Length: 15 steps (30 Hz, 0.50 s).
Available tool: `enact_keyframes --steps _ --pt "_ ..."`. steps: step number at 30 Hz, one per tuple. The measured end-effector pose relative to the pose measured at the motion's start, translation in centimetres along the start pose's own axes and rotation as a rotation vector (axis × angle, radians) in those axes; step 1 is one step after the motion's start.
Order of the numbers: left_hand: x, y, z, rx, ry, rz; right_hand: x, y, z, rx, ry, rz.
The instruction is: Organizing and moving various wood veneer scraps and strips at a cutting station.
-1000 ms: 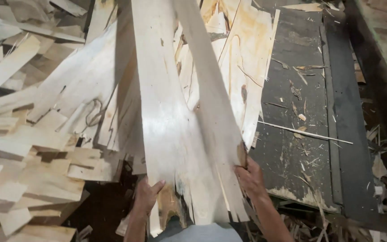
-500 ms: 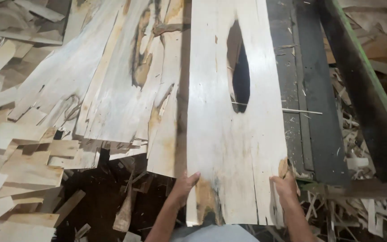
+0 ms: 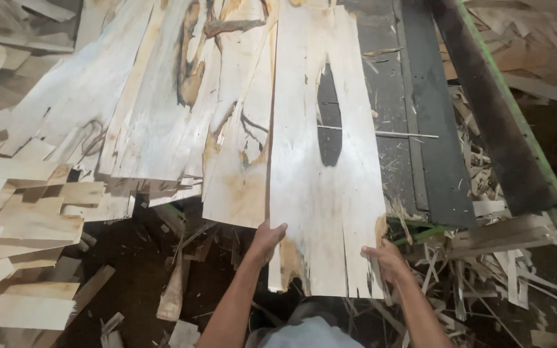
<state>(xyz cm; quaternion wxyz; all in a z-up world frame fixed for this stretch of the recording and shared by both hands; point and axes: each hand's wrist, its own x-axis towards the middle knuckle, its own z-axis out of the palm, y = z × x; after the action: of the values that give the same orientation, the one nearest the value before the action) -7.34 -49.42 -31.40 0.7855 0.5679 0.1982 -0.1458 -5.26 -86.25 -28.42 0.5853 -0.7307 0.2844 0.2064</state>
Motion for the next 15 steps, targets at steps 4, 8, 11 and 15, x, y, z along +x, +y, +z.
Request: enact_keyframes --steps 4,8,11,15 --pt "-2.1 2.7 3.0 0.067 0.072 0.056 0.5 -0.1 -0.1 -0.238 -0.037 -0.127" --pt "-3.5 4.1 7.9 0.311 0.126 0.009 1.1 -0.2 -2.7 -0.305 0.101 -0.4" --pt "-5.4 3.4 12.8 0.247 0.124 0.082 -0.9 -0.6 -8.8 -0.21 0.16 -0.405" --pt "-6.0 2.8 18.5 0.189 0.115 0.225 0.6 -0.2 -16.1 0.074 0.096 -0.357"
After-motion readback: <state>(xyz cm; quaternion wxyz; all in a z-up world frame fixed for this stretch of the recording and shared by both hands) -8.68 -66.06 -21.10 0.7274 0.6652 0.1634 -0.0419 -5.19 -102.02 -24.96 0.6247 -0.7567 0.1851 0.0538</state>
